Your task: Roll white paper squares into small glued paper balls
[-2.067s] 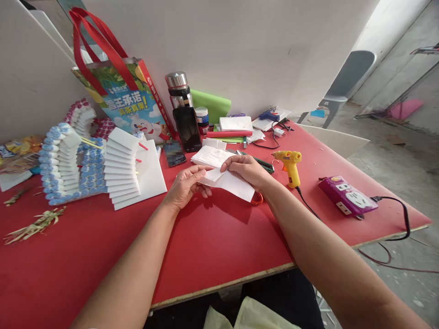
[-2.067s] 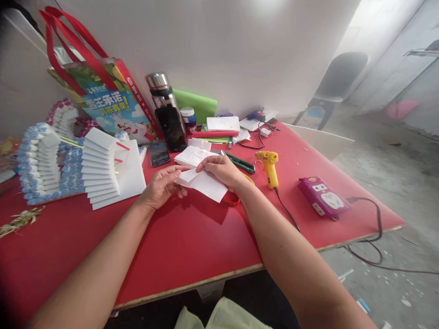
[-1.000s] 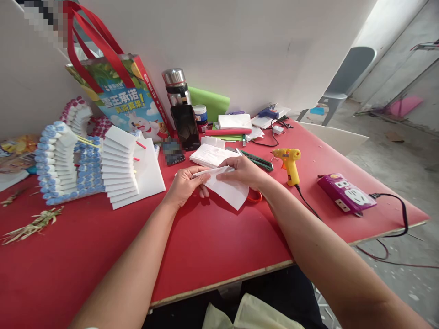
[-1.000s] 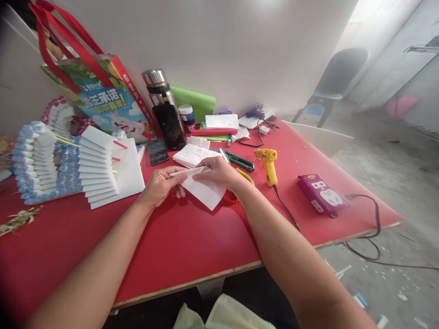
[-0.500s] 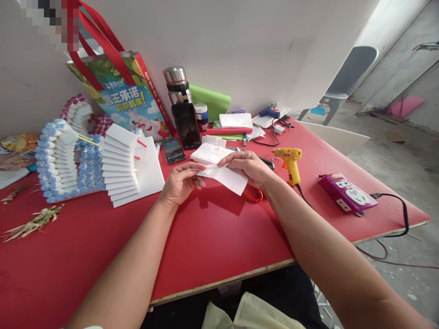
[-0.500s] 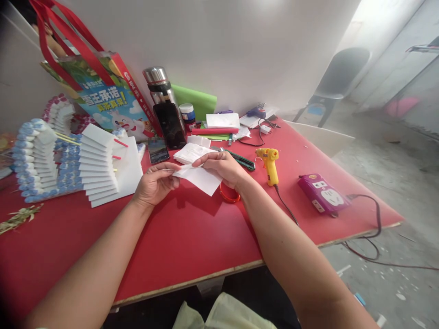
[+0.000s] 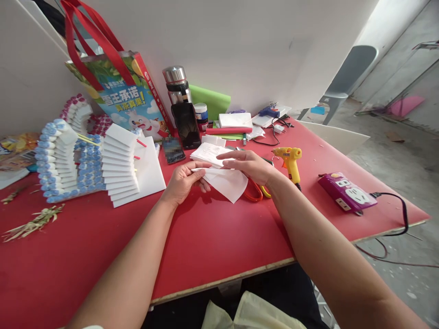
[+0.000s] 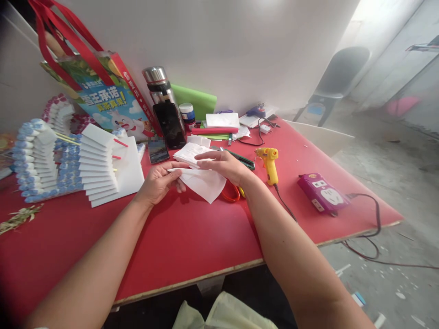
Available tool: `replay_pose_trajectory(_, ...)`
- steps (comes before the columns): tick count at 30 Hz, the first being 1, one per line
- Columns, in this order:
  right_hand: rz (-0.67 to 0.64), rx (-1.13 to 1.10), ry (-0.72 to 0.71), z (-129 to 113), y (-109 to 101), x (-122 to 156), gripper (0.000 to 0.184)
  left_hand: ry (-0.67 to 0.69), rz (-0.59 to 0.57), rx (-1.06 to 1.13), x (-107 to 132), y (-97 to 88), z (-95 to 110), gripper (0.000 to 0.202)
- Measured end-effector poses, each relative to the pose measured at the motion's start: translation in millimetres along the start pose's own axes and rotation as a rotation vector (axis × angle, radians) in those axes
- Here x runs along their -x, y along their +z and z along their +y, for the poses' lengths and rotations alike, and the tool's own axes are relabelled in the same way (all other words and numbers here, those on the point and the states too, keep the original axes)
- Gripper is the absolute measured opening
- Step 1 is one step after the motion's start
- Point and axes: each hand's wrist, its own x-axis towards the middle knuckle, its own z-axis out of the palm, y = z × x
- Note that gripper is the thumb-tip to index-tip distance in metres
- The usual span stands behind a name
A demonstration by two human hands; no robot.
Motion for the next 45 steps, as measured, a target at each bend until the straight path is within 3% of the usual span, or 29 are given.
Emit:
replay_pose_trajectory(5, -0.117, 0.223, 0.008, 10, 5, -4, 0.034, 0.005, 0.003, -0.047, 0, 4.0, -3, 0.044)
replay_pose_trajectory(13, 0.005, 0.413, -0.191, 15, 5, -8, 0.037, -0.039, -0.026, 0.088, 0, 0.5, -3, 0.033)
replay_pose_trajectory(20, 0.027, 0.611, -0.329, 11, 9, -5, 0.037, -0.052, 0.120, 0.073, -3, -2.3, 0, 0.027)
replay_pose_trajectory(23, 0.138, 0.717, -0.325, 10, 1, -4, 0.038, -0.022, 0.207, 0.109, -3, -14.7, 4, 0.022)
replay_pose_trajectory(25, 0.292, 0.749, -0.327, 9, -6, -4, 0.039, 0.024, 0.246, 0.135, -3, -23.7, 7, 0.018)
replay_pose_trajectory(29, 0.597, 0.520, -0.396, 3, -5, -5, 0.029, 0.002, 0.176, 0.143, 2, -27.2, 13, 0.013)
replay_pose_trajectory(31, 0.507, 0.224, -0.362, -1, 6, -4, 0.024, -0.061, 0.083, 0.139, 5, -19.1, 15, 0.015)
replay_pose_trajectory(33, 0.267, -0.014, -0.268, -4, 22, -2, 0.031, -0.142, -0.033, 0.119, 7, -7.9, 16, 0.018)
replay_pose_trajectory(35, 0.052, -0.042, -0.191, -4, 38, 0, 0.039, -0.187, -0.118, 0.090, 7, 2.0, 15, 0.022)
replay_pose_trajectory(37, -0.079, 0.041, -0.162, -1, 50, 1, 0.039, -0.172, -0.166, 0.090, 7, 6.9, 12, 0.025)
replay_pose_trajectory(41, -0.236, 0.109, -0.115, 6, 55, 1, 0.032, -0.155, -0.168, 0.087, 4, 3.8, 7, 0.023)
replay_pose_trajectory(45, -0.202, 0.153, -0.024, 6, 47, 1, 0.036, -0.154, -0.121, 0.041, 3, 1.4, 9, 0.026)
